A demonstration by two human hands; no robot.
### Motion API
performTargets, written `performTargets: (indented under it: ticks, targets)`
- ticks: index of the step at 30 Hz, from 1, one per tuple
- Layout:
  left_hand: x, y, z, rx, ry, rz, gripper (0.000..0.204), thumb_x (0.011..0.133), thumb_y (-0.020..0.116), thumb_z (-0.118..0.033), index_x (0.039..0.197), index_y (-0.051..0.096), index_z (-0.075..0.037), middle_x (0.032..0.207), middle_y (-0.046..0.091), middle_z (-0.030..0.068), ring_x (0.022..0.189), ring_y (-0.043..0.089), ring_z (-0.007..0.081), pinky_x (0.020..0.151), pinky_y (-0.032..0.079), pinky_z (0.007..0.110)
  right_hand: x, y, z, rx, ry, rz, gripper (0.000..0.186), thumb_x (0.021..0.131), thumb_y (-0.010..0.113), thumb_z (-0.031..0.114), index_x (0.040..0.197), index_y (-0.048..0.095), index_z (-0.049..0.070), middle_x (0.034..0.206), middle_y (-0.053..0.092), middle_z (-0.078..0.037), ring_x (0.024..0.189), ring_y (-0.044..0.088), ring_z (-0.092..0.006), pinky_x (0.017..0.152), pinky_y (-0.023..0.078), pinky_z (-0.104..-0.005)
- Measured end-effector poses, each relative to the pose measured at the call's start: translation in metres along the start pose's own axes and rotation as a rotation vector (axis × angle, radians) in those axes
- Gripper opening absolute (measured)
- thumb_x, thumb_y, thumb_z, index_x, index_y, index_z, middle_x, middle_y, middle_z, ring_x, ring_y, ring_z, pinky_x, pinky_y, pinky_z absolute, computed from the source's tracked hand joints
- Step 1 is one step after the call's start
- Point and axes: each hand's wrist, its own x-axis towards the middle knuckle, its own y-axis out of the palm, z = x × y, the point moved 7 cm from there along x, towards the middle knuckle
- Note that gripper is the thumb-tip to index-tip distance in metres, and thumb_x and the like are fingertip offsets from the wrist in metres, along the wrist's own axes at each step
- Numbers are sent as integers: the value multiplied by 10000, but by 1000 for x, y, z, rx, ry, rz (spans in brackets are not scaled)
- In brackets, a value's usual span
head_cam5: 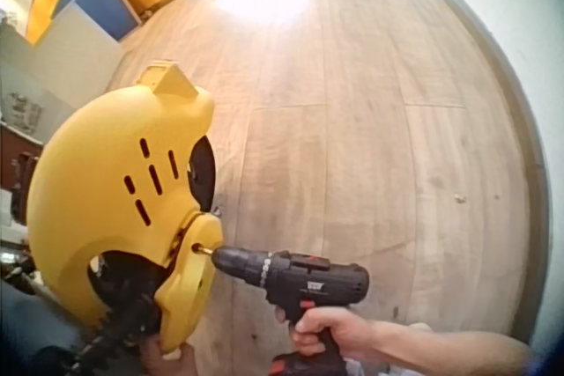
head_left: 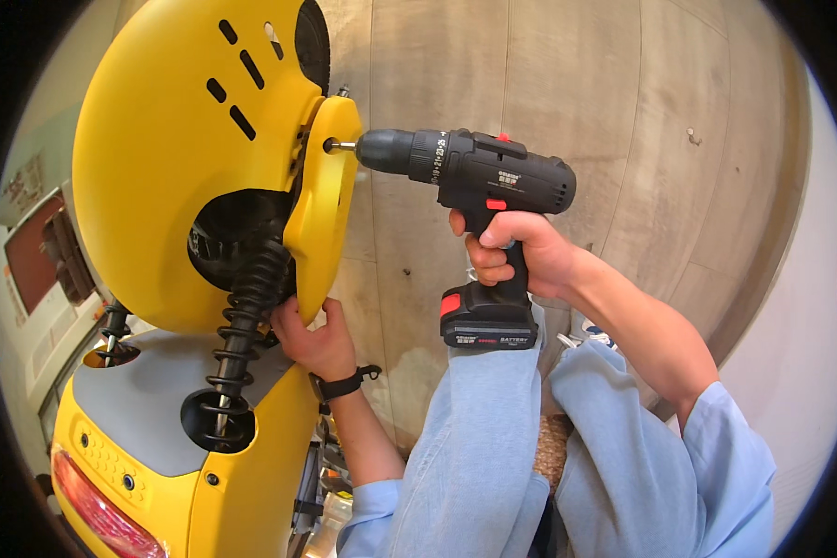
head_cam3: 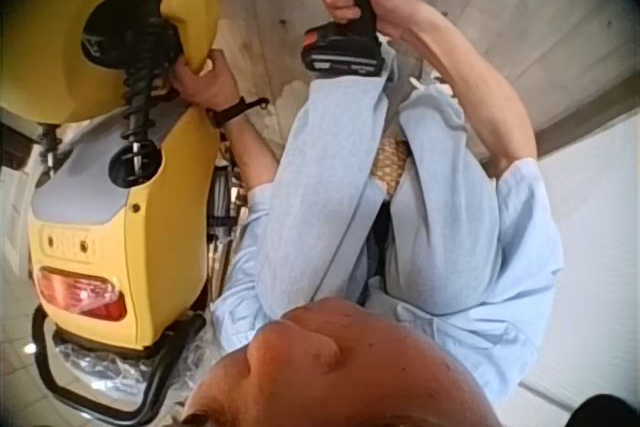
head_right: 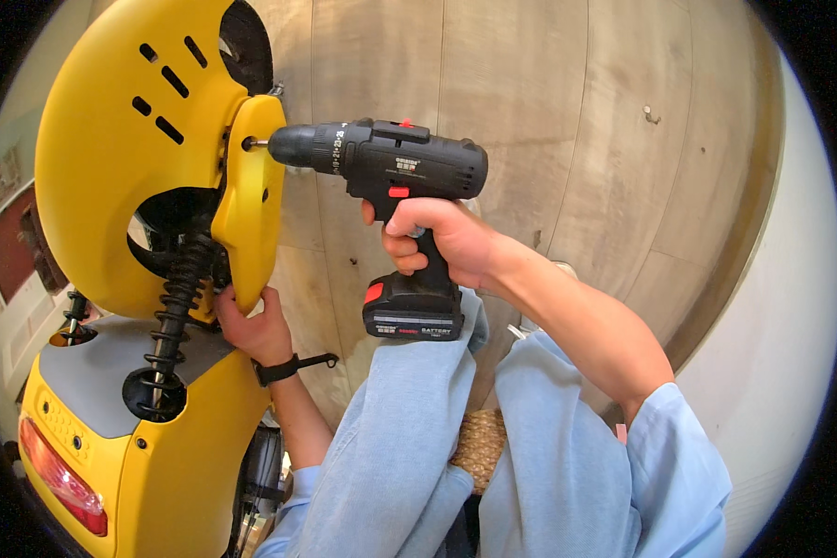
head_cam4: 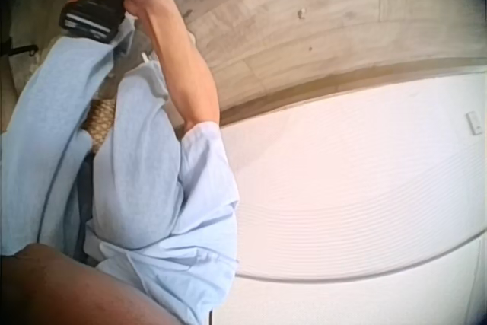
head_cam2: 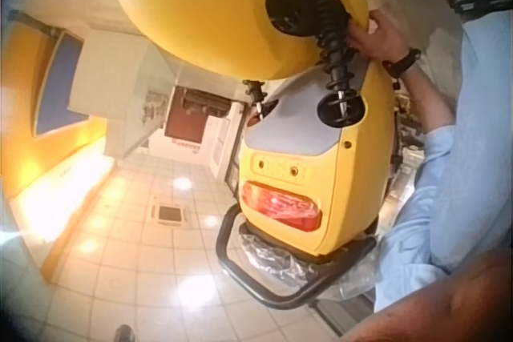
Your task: Removing and reattaching a yellow plastic body panel on a motorcycle using an electric drill.
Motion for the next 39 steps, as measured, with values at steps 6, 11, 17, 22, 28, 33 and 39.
performTargets:
  ticks: [6,11,17,22,28,33,39]
  targets:
    - [2,-2,-2,0,-6,4,277,742,708,-33,989,585,-10,921,589,155,870,594,355,777,496,429,0,3,0,68,13,0,241,787,542,112,1015,551,33,624,411,11,522,326,-62,479,304,-220]
    - [1,-2,-3,-7,-26,-3,289,738,716,-39,996,588,-14,918,588,151,865,595,346,766,497,416,-2,7,1,81,26,8,255,786,541,118,1024,553,27,621,409,10,521,326,-62,477,305,-222]
    - [-4,1,6,16,-101,-14,404,731,775,-90,1082,593,-6,982,639,143,924,632,298,833,499,385,1,3,2,-6,38,-16,363,775,554,196,1104,550,43,562,381,17,477,307,-86,487,294,-254]
    - [-13,-7,19,32,-122,-210,546,706,822,-125,1151,535,8,1031,615,143,971,619,274,853,498,369,6,2,-1,12,40,26,375,792,551,200,1127,545,31,568,369,24,467,293,-76,488,296,-247]
    - [-14,0,22,35,-192,-175,510,677,839,-142,1067,545,5,992,606,152,937,614,303,849,498,377,1,-6,4,-58,13,20,415,785,568,223,1162,513,58,565,392,33,453,327,-68,496,317,-259]
    - [-10,-3,23,63,-134,-197,447,659,844,-167,976,573,-6,891,619,139,825,631,319,768,513,388,4,-5,4,-82,24,11,421,776,582,232,1155,508,63,561,393,36,442,338,-69,507,329,-262]
    - [-18,-2,26,269,-83,-229,391,648,842,-208,916,632,-16,883,643,146,825,649,338,738,515,392,-18,-16,5,-12,-4,2,433,790,576,228,1180,514,50,557,375,20,443,334,-83,509,329,-263]
